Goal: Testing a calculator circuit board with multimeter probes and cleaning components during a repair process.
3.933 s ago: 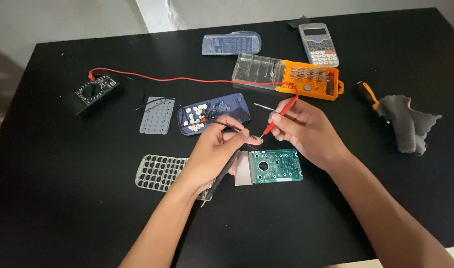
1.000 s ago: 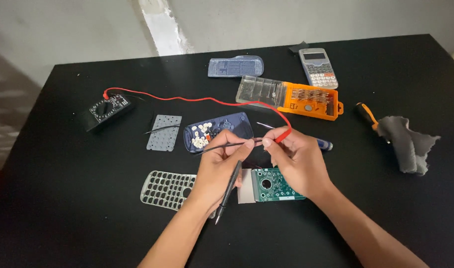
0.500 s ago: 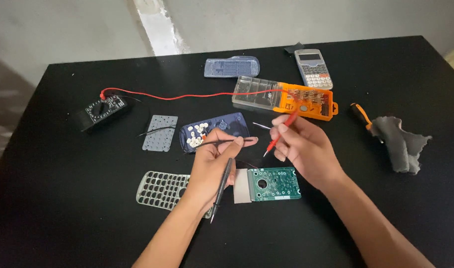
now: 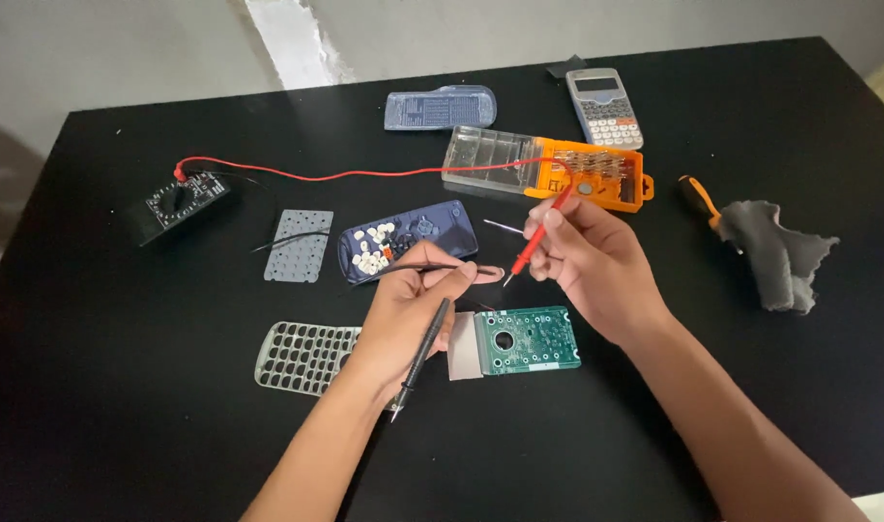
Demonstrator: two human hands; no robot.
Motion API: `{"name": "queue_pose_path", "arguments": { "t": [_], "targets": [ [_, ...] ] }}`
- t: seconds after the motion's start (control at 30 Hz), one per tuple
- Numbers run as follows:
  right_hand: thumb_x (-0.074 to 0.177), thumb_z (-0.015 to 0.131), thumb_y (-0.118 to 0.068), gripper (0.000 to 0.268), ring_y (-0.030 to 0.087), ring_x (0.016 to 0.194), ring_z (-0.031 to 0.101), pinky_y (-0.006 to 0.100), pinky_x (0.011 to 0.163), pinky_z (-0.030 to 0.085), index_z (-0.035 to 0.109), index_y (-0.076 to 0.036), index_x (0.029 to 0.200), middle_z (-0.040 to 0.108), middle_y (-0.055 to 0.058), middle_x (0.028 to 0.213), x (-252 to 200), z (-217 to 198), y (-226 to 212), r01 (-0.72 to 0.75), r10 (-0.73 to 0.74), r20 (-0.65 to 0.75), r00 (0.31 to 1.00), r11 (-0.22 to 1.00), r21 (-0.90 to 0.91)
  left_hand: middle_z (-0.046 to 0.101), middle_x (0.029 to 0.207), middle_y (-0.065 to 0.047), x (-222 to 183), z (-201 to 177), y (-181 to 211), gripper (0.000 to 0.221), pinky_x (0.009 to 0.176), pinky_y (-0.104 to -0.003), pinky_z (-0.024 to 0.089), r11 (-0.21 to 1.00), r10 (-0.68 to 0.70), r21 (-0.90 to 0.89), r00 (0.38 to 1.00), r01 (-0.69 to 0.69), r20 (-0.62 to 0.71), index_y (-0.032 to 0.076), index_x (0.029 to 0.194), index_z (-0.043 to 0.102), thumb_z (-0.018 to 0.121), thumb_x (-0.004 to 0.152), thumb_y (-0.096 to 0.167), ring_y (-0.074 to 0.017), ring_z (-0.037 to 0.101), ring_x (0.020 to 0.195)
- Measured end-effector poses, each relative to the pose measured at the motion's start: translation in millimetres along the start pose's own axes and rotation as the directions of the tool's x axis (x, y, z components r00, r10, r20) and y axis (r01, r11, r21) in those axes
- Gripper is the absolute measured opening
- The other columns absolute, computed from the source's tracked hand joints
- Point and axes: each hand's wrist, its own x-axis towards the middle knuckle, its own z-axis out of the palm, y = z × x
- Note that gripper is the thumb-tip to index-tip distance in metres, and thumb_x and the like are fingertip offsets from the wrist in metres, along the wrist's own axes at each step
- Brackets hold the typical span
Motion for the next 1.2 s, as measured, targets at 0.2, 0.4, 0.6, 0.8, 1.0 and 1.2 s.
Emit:
{"name": "queue_pose_path", "arguments": {
  "t": [0.2, 0.4, 0.6, 0.8, 1.0, 1.2],
  "targets": [
    [0.104, 0.055, -0.019, 0.027, 0.02, 0.086, 0.057, 0.04, 0.082, 0.052, 0.059, 0.001, 0.121, 0.056, 0.016, 0.099, -1.5, 4.1, -5.6, -0.021, 0.021, -0.011, 1.0, 0.999, -0.039, 0.066, 0.063, -0.017, -0.4, 2.0, -1.0, 0.014, 0.031, -0.015, 0.037, 1.0, 0.011, -0.004, 1.0, -0.011, 0.004, -0.01, 0.098, 0.061, 0.069, 0.091, -0.001, -0.0078, 0.048, 0.027],
    [0.104, 0.056, -0.02, 0.024, 0.022, 0.086, 0.06, 0.039, 0.084, 0.053, 0.06, -0.003, 0.119, 0.056, 0.014, 0.096, -1.4, 2.9, -5.0, -0.006, 0.006, 0.0, 1.0, 0.997, -0.082, 0.075, 0.086, -0.027, 1.8, -2.0, -4.2, 0.017, 0.032, -0.015, 0.037, 1.0, -0.019, 0.026, 0.998, 0.017, 0.053, -0.009, 0.1, 0.059, 0.068, 0.093, 0.003, -0.0053, 0.048, 0.028],
    [0.104, 0.055, -0.022, 0.025, 0.02, 0.088, 0.062, 0.041, 0.084, 0.056, 0.061, -0.003, 0.12, 0.058, 0.014, 0.095, -0.1, -0.2, -2.7, 0.009, -0.007, 0.021, 1.0, 0.995, -0.101, 0.075, 0.089, -0.03, 3.2, -2.5, -7.0, 0.018, 0.032, -0.015, 0.038, 0.999, -0.018, 0.032, 0.998, 0.016, 0.064, -0.01, 0.101, 0.059, 0.067, 0.093, 0.004, -0.0053, 0.049, 0.029],
    [0.104, 0.055, -0.02, 0.025, 0.021, 0.087, 0.061, 0.039, 0.083, 0.056, 0.06, -0.001, 0.12, 0.057, 0.015, 0.095, -1.0, 0.5, -3.0, 0.021, -0.018, 0.028, 0.999, 0.994, -0.112, 0.076, 0.093, -0.031, 3.0, -3.0, -10.8, 0.017, 0.031, -0.014, 0.036, 1.0, 0.0, 0.028, 0.998, -0.002, 0.062, -0.009, 0.1, 0.057, 0.067, 0.092, 0.003, -0.0048, 0.047, 0.028],
    [0.104, 0.055, -0.02, 0.027, 0.019, 0.086, 0.062, 0.04, 0.083, 0.058, 0.06, 0.001, 0.12, 0.057, 0.014, 0.094, -2.2, 4.4, -5.6, 0.062, -0.057, 0.043, 0.997, 0.988, -0.139, 0.076, 0.091, -0.033, 1.3, -1.1, -6.8, 0.018, 0.031, -0.013, 0.036, 1.0, -0.007, 0.028, 0.999, 0.006, 0.051, -0.011, 0.1, 0.058, 0.067, 0.092, 0.003, -0.0043, 0.048, 0.027],
    [0.104, 0.057, -0.02, 0.029, 0.02, 0.086, 0.063, 0.038, 0.081, 0.058, 0.06, 0.003, 0.121, 0.058, 0.015, 0.093, -1.3, 3.2, -3.9, 0.09, -0.084, 0.045, 0.995, 0.984, -0.151, 0.076, 0.093, -0.03, 1.9, -1.1, -9.8, 0.016, 0.032, -0.013, 0.034, 0.999, -0.027, 0.026, 0.998, 0.026, 0.056, -0.009, 0.101, 0.057, 0.066, 0.093, 0.002, -0.0039, 0.047, 0.028]
  ]
}}
